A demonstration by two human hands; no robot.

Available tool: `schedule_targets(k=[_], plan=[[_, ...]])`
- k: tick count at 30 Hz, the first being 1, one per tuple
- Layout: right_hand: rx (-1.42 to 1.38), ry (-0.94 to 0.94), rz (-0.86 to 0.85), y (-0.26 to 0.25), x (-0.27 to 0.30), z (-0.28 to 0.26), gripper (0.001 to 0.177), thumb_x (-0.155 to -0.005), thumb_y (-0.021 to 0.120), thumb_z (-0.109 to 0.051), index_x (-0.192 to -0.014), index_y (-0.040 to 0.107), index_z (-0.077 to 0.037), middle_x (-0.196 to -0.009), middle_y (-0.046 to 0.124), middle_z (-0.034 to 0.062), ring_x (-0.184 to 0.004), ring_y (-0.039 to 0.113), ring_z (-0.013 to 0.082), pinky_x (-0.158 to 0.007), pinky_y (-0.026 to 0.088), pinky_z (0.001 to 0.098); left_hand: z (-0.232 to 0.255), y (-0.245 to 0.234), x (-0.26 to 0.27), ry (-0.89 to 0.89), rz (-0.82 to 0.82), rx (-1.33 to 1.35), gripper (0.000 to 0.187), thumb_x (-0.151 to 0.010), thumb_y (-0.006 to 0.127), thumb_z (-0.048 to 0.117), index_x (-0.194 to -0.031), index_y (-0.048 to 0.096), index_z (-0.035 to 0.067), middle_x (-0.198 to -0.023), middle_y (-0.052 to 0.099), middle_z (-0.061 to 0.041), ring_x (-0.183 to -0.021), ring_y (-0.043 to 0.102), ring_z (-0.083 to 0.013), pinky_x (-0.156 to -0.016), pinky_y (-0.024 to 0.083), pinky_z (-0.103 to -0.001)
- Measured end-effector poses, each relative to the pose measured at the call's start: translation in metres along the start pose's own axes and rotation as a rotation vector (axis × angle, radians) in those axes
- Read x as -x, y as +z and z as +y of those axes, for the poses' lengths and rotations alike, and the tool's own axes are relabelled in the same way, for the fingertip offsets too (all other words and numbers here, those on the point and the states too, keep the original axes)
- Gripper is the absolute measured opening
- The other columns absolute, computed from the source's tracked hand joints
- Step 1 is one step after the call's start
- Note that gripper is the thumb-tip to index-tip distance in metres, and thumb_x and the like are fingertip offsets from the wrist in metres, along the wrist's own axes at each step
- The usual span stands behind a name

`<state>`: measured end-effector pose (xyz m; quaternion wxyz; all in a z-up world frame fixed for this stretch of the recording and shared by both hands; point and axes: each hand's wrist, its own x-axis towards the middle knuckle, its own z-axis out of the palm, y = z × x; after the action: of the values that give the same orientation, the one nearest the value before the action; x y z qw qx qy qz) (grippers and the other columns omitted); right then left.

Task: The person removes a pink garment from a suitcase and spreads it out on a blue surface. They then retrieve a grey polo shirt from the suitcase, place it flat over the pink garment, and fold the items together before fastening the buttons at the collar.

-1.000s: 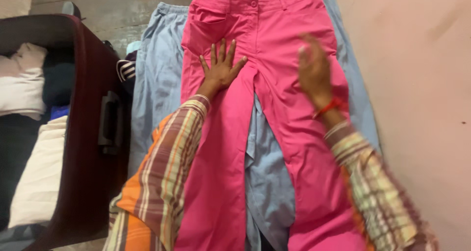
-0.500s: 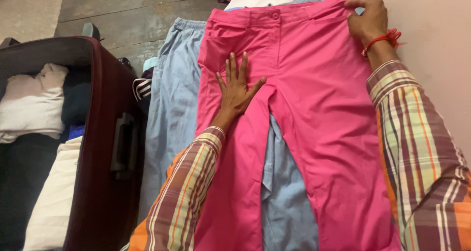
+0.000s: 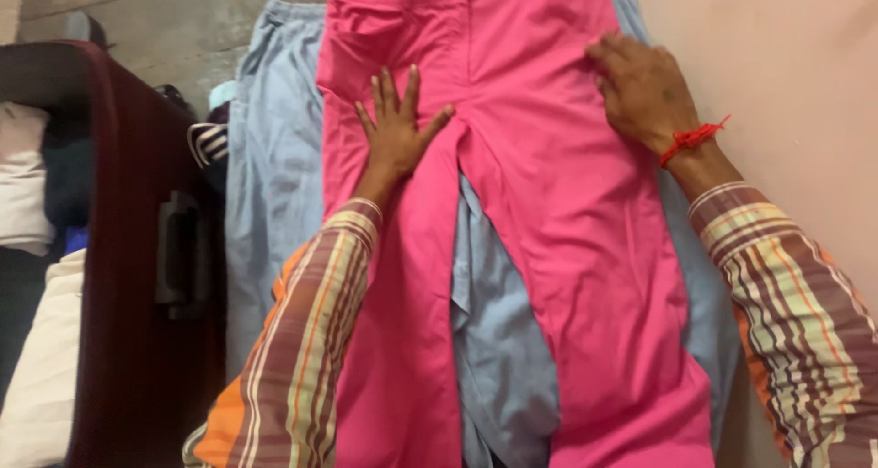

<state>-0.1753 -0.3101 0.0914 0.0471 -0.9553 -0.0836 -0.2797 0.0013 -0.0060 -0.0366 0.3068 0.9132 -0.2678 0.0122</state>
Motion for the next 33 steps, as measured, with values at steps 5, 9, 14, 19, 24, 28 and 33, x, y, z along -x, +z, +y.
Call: schedule_targets(k=[5,9,14,19,24,28,33], plan=[[-0.025,0.289,0.086,-0.037,0.058,-0.016,0.015,-0.104,0.066,-0.011,-0.118,0.069,-0.005,-0.124,0.070,0.0165,-0.118,0.065,0.0365,-0.104,0.053,0.0449,0.020,-0.033,-0.008,-0.068,-0.116,0.062,0.099,-0.087,0.063,0.074,-0.160,0.022,0.021,-0.166,0.005,-0.024,-0.153,0.001,-0.0409,-0.116,-0.001,-0.066],[-0.154,0.496,0.002,-0.056,0.103,-0.044,0.031,-0.095,0.075,-0.016,-0.122,0.068,-0.002,-0.111,0.070,0.0192,-0.095,0.069,0.0340,-0.083,0.054,0.0441,0.057,-0.056,0.009,0.099,0.035,-0.061,0.069,-0.096,0.063,0.062,-0.142,0.052,0.013,-0.152,0.048,-0.015,-0.141,0.047,-0.0359,-0.120,0.030,-0.058],[-0.359,0.563,0.023,-0.047,0.140,-0.058,0.040,-0.088,0.076,-0.010,-0.126,0.064,-0.003,-0.097,0.071,0.0156,-0.082,0.070,0.0265,-0.074,0.057,0.0368,0.122,-0.050,0.057,0.437,-0.133,-0.059,0.080,-0.087,0.068,0.065,-0.145,0.055,0.012,-0.149,0.050,-0.017,-0.142,0.044,-0.0395,-0.117,0.030,-0.063],[-0.308,0.647,0.145,-0.022,0.155,-0.040,0.020,-0.088,0.079,-0.008,-0.106,0.069,-0.006,-0.092,0.076,0.0099,-0.082,0.075,0.0229,-0.074,0.059,0.0347,0.146,-0.045,0.094,0.355,-0.253,-0.362,0.112,-0.064,0.077,0.072,-0.156,0.039,0.021,-0.166,0.023,-0.015,-0.149,0.014,-0.0355,-0.114,0.008,-0.068],[-0.181,0.824,0.093,-0.042,0.159,-0.059,0.028,-0.087,0.084,-0.024,-0.103,0.068,-0.007,-0.086,0.075,0.0097,-0.079,0.073,0.0271,-0.071,0.057,0.0396,0.173,-0.017,0.123,0.430,-0.237,-0.485,0.090,-0.087,0.066,0.068,-0.159,0.041,0.021,-0.171,0.026,-0.016,-0.159,0.017,-0.0351,-0.126,0.008,-0.063],[-0.075,1.022,-0.117,-0.065,0.175,-0.082,0.030,-0.083,0.085,-0.039,-0.094,0.075,-0.013,-0.086,0.076,0.0079,-0.082,0.072,0.0305,-0.071,0.055,0.0449,0.164,-0.008,0.164,0.525,-0.104,-0.276,0.083,-0.087,0.061,0.071,-0.150,0.044,0.020,-0.161,0.027,-0.021,-0.151,0.019,-0.0360,-0.119,0.008,-0.066],[-0.120,1.055,-0.019,-0.070,0.199,-0.092,0.031,-0.086,0.083,-0.043,-0.091,0.076,-0.013,-0.089,0.076,0.0065,-0.084,0.074,0.0287,-0.072,0.056,0.0424,0.180,0.005,0.181,0.501,-0.077,-0.389,0.081,-0.095,0.056,0.070,-0.156,0.040,0.020,-0.167,0.027,-0.020,-0.157,0.021,-0.0353,-0.123,0.010,-0.064]])
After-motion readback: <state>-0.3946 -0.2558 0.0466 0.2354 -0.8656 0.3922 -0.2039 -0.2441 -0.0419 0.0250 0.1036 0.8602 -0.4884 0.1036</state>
